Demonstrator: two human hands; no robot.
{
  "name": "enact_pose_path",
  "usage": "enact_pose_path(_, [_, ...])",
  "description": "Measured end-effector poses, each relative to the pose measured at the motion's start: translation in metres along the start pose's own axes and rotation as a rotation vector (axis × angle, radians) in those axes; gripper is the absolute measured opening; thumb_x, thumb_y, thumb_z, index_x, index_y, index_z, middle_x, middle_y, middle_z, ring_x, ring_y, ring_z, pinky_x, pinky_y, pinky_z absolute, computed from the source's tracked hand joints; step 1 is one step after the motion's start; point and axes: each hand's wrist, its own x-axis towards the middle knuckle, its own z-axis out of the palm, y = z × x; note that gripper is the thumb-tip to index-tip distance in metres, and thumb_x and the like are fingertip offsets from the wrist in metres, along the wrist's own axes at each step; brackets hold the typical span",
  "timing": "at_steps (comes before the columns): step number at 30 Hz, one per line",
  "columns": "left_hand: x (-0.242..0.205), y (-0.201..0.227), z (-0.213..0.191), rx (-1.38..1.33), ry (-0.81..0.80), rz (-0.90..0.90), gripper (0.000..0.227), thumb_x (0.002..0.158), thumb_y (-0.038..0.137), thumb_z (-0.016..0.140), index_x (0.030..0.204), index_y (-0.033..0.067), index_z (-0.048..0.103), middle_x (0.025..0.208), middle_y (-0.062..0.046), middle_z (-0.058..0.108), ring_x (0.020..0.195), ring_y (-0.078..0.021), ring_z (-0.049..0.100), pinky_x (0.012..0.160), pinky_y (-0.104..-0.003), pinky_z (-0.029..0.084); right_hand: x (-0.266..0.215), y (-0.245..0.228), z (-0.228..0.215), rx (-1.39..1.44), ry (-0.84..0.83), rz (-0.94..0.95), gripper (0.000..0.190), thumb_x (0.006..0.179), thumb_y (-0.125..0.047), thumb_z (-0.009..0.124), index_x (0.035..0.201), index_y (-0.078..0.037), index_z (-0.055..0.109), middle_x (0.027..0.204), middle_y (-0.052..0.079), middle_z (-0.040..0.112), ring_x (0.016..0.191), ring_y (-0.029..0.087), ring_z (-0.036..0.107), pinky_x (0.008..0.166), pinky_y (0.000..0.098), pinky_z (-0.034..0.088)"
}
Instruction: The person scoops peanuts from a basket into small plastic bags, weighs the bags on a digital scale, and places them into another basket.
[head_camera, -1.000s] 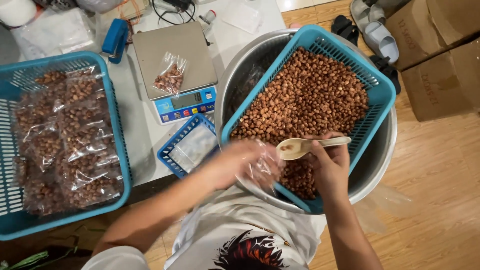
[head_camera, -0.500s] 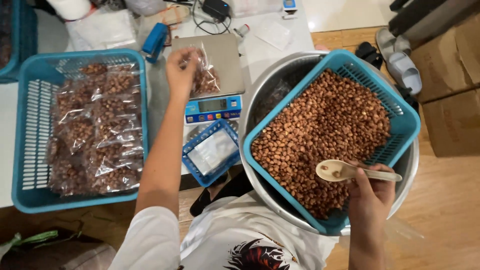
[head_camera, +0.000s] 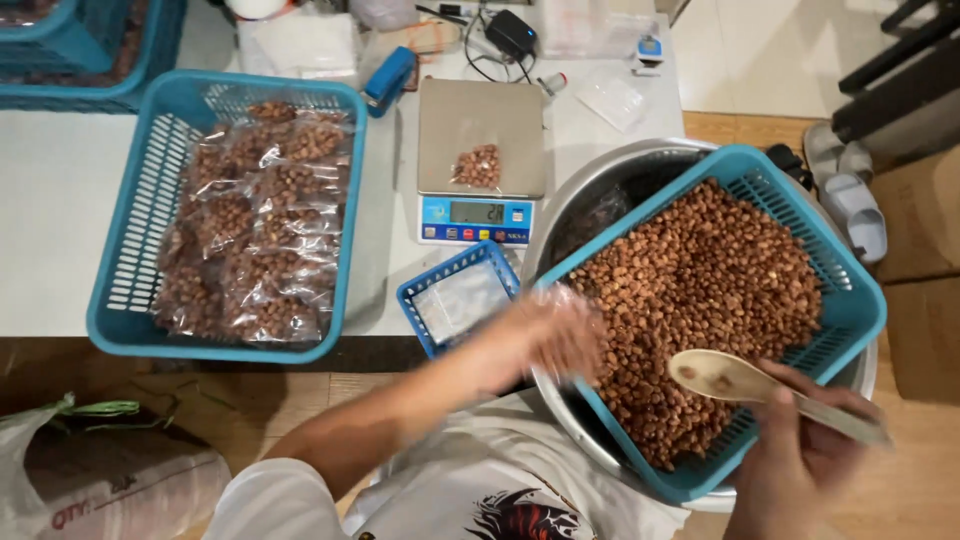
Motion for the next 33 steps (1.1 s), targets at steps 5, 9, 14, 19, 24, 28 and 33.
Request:
enact_pose_path(5, [-0.025,-0.030,0.031,0.053,-0.266,-0.521,0.068,0.092,0.038,0.059,0.154,0.0166,0.041,0.143,-0.027,0.054,0.127,-0.0449,0.056,0.105,-0.057,0.052,-0.018,-0.008,0.007,-0.362,-0.205,-0.325,0.014,0.108,-0.008,0.056,0.095,-0.007,0.051,0.120,0.027,0.068,0.118,0.039,0.072,0.106,0.0483,0.062])
enact_pose_path(9, [-0.023,-0.030,0.015,0.160,-0.231,-0.544,0.063,0.089,0.037,0.063,0.148,0.0188,0.048,0.149,-0.022,0.051,0.133,-0.0440,0.052,0.105,-0.055,0.053,-0.031,-0.008,0.016,-0.225,-0.247,-0.318,0.012,0.102,0.004,0.055,0.100,-0.005,0.047,0.123,0.028,0.066,0.119,0.040,0.072,0.109,0.0467,0.061])
enact_pose_path(14, [-0.004,0.057,-0.018,0.185,0.097,-0.286,0.030,0.096,0.026,0.064,0.108,0.0001,0.072,0.102,-0.016,0.076,0.085,-0.0287,0.074,0.077,-0.039,0.062,-0.021,-0.039,0.028,-0.275,0.045,-0.201,0.022,0.115,0.004,0.050,0.118,-0.003,0.029,0.118,0.045,0.057,0.117,0.046,0.065,0.102,0.0492,0.054])
enact_pose_path(19, [0.044,0.124,-0.240,1.216,0.890,0.575,0.025,0.096,0.016,0.065,0.116,0.0078,0.077,0.122,-0.013,0.073,0.111,-0.0288,0.068,0.095,-0.041,0.047,-0.028,-0.008,-0.002,-0.195,0.082,-0.035,0.022,0.109,-0.006,0.054,0.114,-0.010,0.033,0.119,0.033,0.064,0.113,0.033,0.066,0.104,0.0398,0.053])
enact_pose_path(24, [0.046,0.127,-0.366,2.344,1.025,0.811,0.024,0.114,0.031,0.063,0.108,0.0148,0.080,0.112,-0.009,0.074,0.102,-0.0316,0.066,0.085,-0.049,0.050,-0.037,0.015,-0.041,-0.145,0.090,0.042,0.022,0.105,-0.005,0.054,0.113,-0.011,0.034,0.117,0.031,0.066,0.116,0.031,0.067,0.106,0.0374,0.049])
enact_pose_path(28, [0.036,0.136,-0.306,2.322,0.789,0.623,0.048,0.107,0.030,0.071,0.135,-0.0085,0.066,0.123,-0.032,0.068,0.107,-0.0479,0.062,0.090,-0.056,0.047,-0.026,0.028,-0.078,-0.510,0.191,-0.042,0.011,0.112,-0.002,0.053,0.117,0.002,0.045,0.124,0.022,0.059,0.119,0.030,0.066,0.100,0.0383,0.054])
enact_pose_path(33, [0.028,0.020,-0.197,1.405,0.693,0.206,0.029,0.094,0.001,0.065,0.122,0.0010,0.069,0.103,-0.020,0.064,0.091,-0.0405,0.058,0.093,-0.047,0.044,-0.006,0.066,-0.056,-0.736,0.128,0.024,0.016,0.104,-0.002,0.066,0.118,-0.001,0.057,0.102,0.018,0.071,0.098,0.038,0.071,0.090,0.0462,0.055])
